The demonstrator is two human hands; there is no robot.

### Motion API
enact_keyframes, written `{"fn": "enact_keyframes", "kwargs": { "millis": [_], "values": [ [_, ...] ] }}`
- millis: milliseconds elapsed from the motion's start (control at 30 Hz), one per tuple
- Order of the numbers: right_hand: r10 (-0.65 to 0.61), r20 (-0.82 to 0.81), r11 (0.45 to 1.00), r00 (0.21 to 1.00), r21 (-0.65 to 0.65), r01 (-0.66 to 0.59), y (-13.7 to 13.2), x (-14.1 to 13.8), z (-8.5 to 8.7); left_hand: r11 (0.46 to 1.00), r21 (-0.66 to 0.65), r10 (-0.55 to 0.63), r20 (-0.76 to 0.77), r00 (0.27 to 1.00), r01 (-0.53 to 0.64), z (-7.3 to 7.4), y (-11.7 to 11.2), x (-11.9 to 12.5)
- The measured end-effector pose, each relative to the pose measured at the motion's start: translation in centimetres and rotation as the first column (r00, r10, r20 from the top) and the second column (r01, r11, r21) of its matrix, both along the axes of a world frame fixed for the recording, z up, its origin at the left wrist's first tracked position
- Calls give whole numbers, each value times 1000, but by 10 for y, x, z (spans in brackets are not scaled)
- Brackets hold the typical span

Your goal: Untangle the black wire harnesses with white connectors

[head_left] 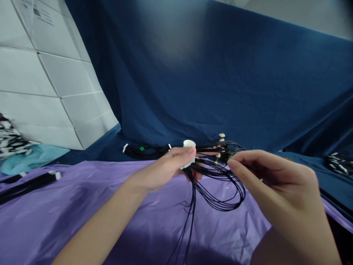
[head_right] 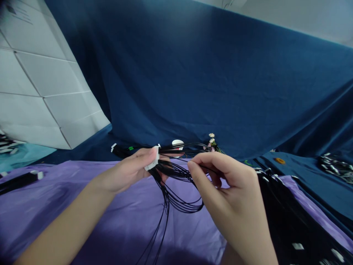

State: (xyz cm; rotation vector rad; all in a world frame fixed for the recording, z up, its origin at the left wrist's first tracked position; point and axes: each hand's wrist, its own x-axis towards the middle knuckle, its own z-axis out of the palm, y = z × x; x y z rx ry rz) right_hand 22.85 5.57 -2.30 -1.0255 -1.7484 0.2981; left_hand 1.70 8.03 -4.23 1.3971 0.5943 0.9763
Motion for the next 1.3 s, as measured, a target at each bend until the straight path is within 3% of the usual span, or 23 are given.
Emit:
{"fn": "enact_keyframes", "kwargs": {
  "millis": [667, 867, 1300],
  "values": [
    [-40, 11, 998, 999, 52, 39, 2, -7, -1, 1000, -16, -3, 6, 1000, 3, 4, -1, 0],
    [4, 56, 991, 998, 133, -11, 2, -14, -1, 1000, -4, -30, 5, 1000, 30, 1, 1, 1],
    [41, 23, 997, 999, 61, -42, 3, -10, 1, 999, -43, -18, 8, 1000, 18, 4, -1, 2]
  ]
}}
